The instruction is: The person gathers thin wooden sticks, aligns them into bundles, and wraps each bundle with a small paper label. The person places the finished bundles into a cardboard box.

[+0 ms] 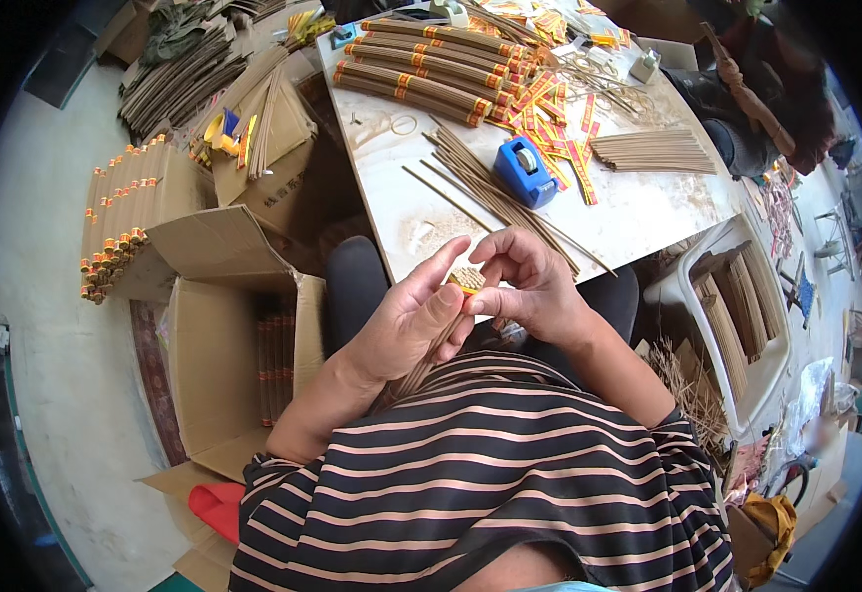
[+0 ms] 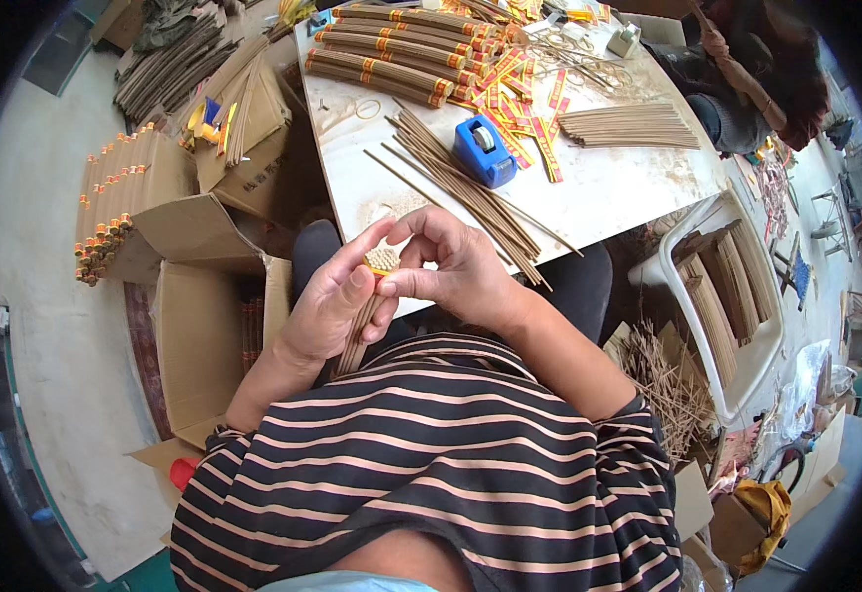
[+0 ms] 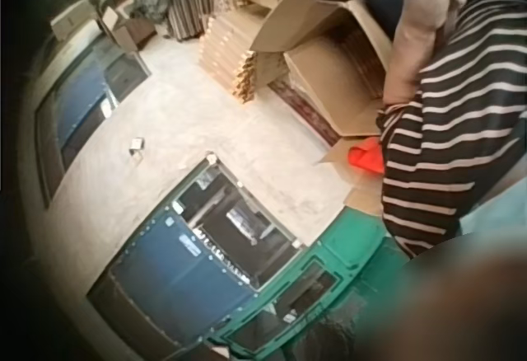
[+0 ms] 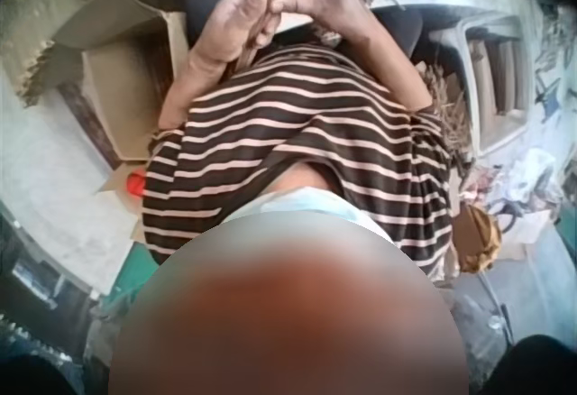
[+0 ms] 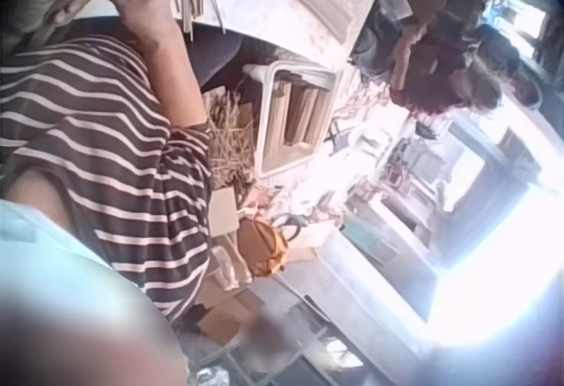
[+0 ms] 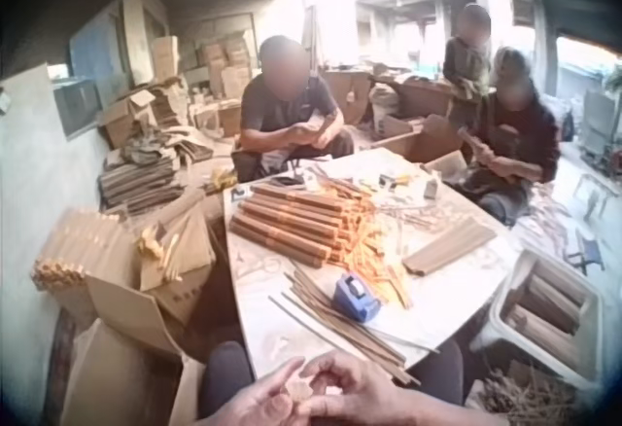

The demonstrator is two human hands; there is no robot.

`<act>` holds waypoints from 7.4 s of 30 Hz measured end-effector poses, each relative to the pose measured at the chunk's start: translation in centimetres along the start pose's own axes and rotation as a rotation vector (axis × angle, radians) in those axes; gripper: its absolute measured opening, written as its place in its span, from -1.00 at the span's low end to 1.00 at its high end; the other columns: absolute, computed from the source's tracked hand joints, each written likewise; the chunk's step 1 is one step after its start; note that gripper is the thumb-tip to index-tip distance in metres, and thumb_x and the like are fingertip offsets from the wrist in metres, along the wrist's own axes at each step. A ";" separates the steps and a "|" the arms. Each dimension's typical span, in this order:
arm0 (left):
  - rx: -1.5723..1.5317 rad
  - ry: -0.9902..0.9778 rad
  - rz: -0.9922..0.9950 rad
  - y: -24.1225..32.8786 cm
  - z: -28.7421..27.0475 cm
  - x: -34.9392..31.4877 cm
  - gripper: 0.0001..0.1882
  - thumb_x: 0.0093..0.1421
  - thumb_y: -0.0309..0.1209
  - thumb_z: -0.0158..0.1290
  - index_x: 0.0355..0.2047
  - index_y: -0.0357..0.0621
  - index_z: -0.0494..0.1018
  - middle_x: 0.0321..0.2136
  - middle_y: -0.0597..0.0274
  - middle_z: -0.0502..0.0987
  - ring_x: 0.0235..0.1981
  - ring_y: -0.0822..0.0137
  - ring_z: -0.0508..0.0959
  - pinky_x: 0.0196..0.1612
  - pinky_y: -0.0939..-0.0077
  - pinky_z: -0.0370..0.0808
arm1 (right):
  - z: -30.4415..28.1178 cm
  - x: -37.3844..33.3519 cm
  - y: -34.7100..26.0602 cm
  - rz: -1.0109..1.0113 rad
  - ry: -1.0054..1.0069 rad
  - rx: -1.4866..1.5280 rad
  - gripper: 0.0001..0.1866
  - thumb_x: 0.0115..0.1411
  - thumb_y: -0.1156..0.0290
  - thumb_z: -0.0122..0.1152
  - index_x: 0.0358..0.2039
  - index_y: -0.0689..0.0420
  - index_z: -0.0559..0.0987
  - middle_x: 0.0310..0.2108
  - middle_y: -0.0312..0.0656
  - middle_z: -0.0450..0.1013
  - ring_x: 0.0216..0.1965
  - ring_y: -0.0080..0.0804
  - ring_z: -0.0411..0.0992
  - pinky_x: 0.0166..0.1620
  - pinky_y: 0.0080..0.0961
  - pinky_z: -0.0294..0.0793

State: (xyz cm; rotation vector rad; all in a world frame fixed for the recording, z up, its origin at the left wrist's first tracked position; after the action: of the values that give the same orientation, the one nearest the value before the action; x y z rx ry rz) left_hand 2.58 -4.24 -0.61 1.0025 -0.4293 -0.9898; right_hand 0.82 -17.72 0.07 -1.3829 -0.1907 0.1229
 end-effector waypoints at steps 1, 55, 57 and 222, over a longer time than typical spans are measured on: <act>-0.035 0.001 0.014 0.3 0.3 0.0 -0.22 0.24 -0.07 -0.14 0.27 -0.16 -0.27 -0.43 0.23 0.34 -0.57 0.56 0.33 -0.59 0.78 0.32 | 0.0 0.2 -0.1 -0.042 -0.012 -0.013 -0.58 -0.02 0.46 0.33 -0.17 0.22 0.37 -0.49 -0.34 0.40 -0.46 -0.73 0.35 -0.40 -0.80 0.32; 0.475 0.547 0.846 9.7 1.1 4.2 -0.83 0.13 -0.49 0.06 -0.51 -0.15 0.28 -0.72 0.34 0.33 -0.73 0.54 0.33 -0.64 0.68 0.31 | -5.1 -1.5 0.9 -0.203 0.502 0.218 -0.85 0.16 0.46 0.12 -0.30 0.26 0.49 -0.54 -0.31 0.40 -0.54 -0.62 0.34 -0.44 -0.69 0.33; 0.492 0.547 0.872 9.4 0.7 3.9 -0.85 0.13 -0.54 0.03 -0.50 -0.14 0.27 -0.72 0.35 0.32 -0.74 0.54 0.32 -0.66 0.68 0.30 | -4.8 -1.5 1.1 -0.215 0.503 0.202 -0.87 0.16 0.46 0.11 -0.31 0.26 0.49 -0.55 -0.30 0.40 -0.55 -0.62 0.33 -0.45 -0.70 0.32; 0.596 0.470 0.710 9.8 3.4 3.8 -0.80 0.10 -0.37 0.14 -0.46 -0.24 0.39 -0.56 0.35 0.43 -0.49 0.57 0.38 -0.36 0.66 0.36 | 2.7 6.0 -2.8 -0.625 0.188 -0.287 -0.45 -0.01 0.52 0.25 0.02 0.23 0.29 -0.10 -0.21 0.33 -0.10 -0.45 0.32 -0.06 -0.55 0.32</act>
State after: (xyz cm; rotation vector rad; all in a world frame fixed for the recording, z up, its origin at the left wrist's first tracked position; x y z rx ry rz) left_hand 7.02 -7.46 9.01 1.4263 -0.6369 0.0396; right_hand 6.03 -14.48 3.63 -1.5477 -0.4871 -0.5714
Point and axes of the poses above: each hand's wrist, its own x-axis towards the middle knuckle, its own z-axis out of the palm, y = z × x, the point moved 5 cm from there along x, towards the middle knuckle
